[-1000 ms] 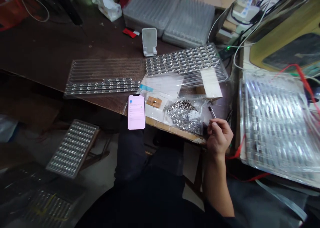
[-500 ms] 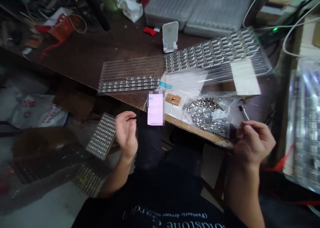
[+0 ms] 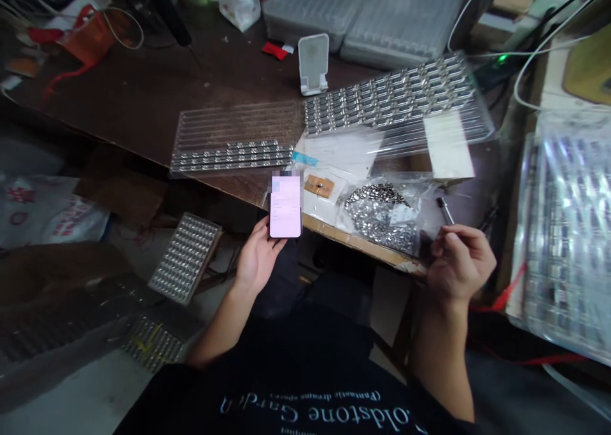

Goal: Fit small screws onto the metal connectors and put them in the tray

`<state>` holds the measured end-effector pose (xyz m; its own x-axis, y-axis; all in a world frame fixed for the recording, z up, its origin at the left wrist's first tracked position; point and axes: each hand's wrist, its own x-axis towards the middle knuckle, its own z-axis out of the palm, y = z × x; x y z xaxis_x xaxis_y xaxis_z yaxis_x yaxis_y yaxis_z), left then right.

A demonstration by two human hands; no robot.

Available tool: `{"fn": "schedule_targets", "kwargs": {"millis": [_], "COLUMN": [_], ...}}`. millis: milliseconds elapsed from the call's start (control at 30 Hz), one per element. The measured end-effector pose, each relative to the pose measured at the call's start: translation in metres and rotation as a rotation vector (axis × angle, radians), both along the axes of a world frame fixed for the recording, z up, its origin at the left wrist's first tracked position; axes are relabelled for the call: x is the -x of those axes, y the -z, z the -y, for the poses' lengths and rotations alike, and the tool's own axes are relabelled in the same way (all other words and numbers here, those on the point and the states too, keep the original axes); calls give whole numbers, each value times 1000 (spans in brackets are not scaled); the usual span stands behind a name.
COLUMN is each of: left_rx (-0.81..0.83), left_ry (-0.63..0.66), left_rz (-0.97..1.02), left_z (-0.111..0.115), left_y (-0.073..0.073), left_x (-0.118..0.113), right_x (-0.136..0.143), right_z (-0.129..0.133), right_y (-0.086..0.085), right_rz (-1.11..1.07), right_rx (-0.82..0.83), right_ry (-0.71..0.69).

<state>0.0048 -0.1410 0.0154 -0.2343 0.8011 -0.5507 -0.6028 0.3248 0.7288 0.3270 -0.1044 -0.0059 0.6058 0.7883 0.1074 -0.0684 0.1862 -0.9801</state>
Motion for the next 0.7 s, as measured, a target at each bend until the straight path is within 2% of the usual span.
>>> {"fn": "schedule_targets", "kwargs": {"millis": [300, 700], "left_rx": [133, 133], "left_ry": [128, 225], "left_rz": [177, 378], "left_z": [1, 2], "left_y": [-6, 10], "left_x": [12, 10], "right_x": [4, 5], "right_z": [-3, -5], "right_y": [-3, -1], "right_rz": [39, 88], "right_rx": [18, 37], "right_ry": [5, 5]}}
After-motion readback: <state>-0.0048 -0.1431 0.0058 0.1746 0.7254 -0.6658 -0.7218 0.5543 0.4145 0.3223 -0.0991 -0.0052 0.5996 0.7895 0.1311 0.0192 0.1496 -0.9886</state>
